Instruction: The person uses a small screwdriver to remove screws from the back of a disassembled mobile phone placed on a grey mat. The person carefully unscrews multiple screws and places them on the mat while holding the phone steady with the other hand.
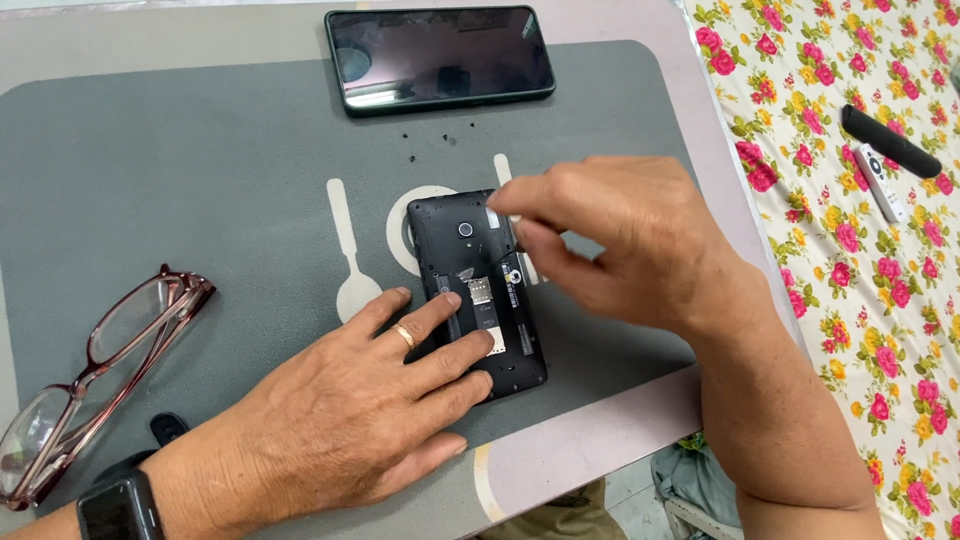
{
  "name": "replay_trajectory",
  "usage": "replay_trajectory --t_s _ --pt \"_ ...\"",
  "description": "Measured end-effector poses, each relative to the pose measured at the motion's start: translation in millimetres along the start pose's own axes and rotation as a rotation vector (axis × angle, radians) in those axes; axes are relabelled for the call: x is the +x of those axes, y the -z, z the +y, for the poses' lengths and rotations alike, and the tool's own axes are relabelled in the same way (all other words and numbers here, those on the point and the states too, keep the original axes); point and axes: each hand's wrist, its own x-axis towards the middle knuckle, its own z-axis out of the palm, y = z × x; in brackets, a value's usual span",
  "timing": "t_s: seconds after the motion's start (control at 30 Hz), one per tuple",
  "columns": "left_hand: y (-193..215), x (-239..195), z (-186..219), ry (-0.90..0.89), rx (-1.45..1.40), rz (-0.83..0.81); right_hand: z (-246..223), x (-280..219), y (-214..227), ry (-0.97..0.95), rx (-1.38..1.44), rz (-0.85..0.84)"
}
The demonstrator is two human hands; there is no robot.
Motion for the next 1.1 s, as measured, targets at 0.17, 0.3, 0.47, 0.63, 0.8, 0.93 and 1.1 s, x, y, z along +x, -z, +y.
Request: replay_trajectory --t_s 0.17,0.3,0.47,0.63,0.8,0.93,1.1 --pt "1 0 0 0.001 0.002 -0.009 9 -5 -4 -0.037 -0.086 0.070" --pt "0 0 0 0.000 0.001 -0.012 9 -7 -4 -0.063 -0.119 0.063" --pt "0 0 0 0.003 -0.006 -0.003 -2 0 4 -0.048 -0.079 -0.005" --pt "0 0 0 0.005 -0.017 -0.002 -1 -1 4 -0.044 -0.064 -0.044" --pt "3 0 1 0.013 -0.007 0.019 9 -11 -4 -0.056 -0.154 0.038" --pt "2 -2 0 0.019 -0.042 0.016 -3 0 2 0.017 -0.055 0.027" --pt "-1 -4 0 0.017 -0.049 0.034 -2 -7 -5 0.001 -0.040 0.049"
